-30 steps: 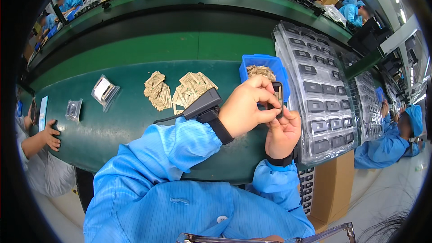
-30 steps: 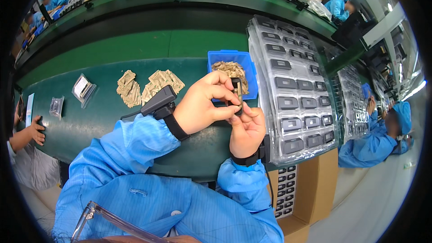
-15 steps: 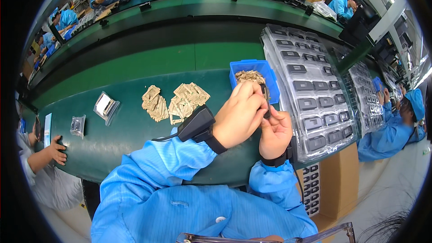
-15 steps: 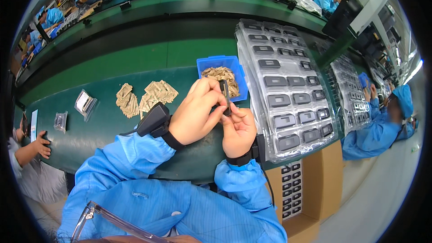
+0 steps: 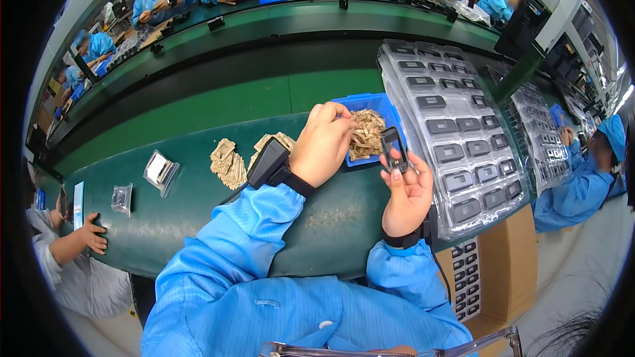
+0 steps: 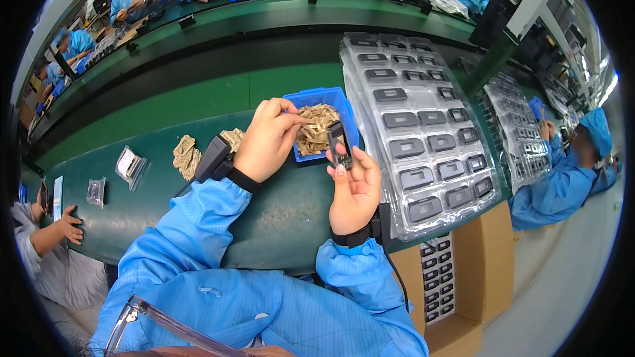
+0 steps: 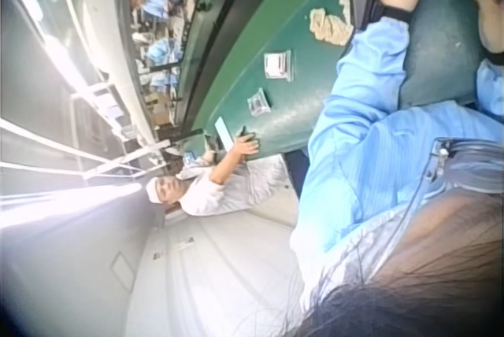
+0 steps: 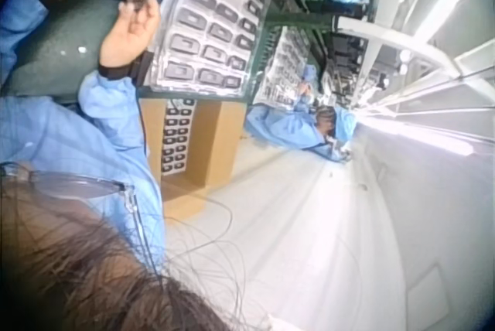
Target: Assembling small plastic and rubber components onto electronic or mechanical casings at a factory workbench.
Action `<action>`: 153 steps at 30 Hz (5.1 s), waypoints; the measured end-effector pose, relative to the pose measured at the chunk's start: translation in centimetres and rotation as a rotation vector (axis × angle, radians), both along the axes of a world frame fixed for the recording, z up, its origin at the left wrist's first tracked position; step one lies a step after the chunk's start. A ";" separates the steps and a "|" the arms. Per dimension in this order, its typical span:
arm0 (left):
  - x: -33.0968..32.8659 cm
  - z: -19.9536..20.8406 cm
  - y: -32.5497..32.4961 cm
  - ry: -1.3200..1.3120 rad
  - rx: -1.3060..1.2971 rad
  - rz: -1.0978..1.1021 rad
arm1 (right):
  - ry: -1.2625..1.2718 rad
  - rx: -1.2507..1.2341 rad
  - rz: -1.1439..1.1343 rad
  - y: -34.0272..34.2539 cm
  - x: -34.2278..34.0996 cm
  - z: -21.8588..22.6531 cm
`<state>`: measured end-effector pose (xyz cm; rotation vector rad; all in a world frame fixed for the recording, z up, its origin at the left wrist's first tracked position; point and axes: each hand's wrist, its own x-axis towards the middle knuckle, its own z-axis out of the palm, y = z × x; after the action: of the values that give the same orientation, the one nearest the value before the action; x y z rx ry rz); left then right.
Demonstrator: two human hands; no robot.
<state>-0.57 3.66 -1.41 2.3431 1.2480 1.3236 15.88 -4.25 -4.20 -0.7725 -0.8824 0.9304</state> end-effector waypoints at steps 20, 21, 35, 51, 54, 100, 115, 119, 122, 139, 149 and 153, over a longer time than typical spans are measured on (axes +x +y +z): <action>1.5 1.0 -3.7 -0.611 -0.861 -0.482 | -0.109 0.005 0.109 -0.3 0.8 -1.6; 1.7 1.1 -3.8 -0.607 -0.864 -0.484 | -0.106 0.005 0.106 -0.4 1.0 -1.5; 1.6 0.6 -4.1 -0.411 -0.588 -0.440 | -0.060 -0.037 0.098 -0.6 1.0 -1.2; 2.2 0.8 -4.3 -0.209 -0.518 -0.372 | -0.038 -0.121 -0.013 -0.5 1.1 -0.6; 2.0 1.4 -4.4 -0.213 -0.667 -0.362 | -0.030 -0.152 0.002 -0.3 1.4 -0.5; -5.5 -4.1 -9.6 0.076 -0.366 -0.456 | -1.754 -0.433 -0.373 17.0 22.5 7.9; -14.1 -0.6 -5.0 0.487 -0.237 0.295 | -1.885 -0.138 -0.459 12.6 24.1 7.0; -15.1 -1.2 -4.6 0.410 -0.428 0.317 | -1.152 -0.295 -0.057 5.1 12.6 10.8; -15.1 -2.1 -4.3 0.348 -0.430 0.330 | -1.269 -0.220 0.244 -1.4 6.0 8.7; -9.0 3.8 -5.1 -0.123 -0.529 -0.072 | -0.707 0.022 0.368 1.9 -2.4 3.1; -2.0 1.7 -2.8 0.173 0.276 -0.063 | -0.377 -0.128 0.319 4.2 -0.7 2.0; -1.4 1.1 -2.5 0.338 0.289 -0.092 | -0.374 -0.167 0.282 4.3 -0.2 1.5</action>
<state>-2.00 1.17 -0.33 2.8852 1.0697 1.1816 15.68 0.07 -2.70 -1.0024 -1.2764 1.1381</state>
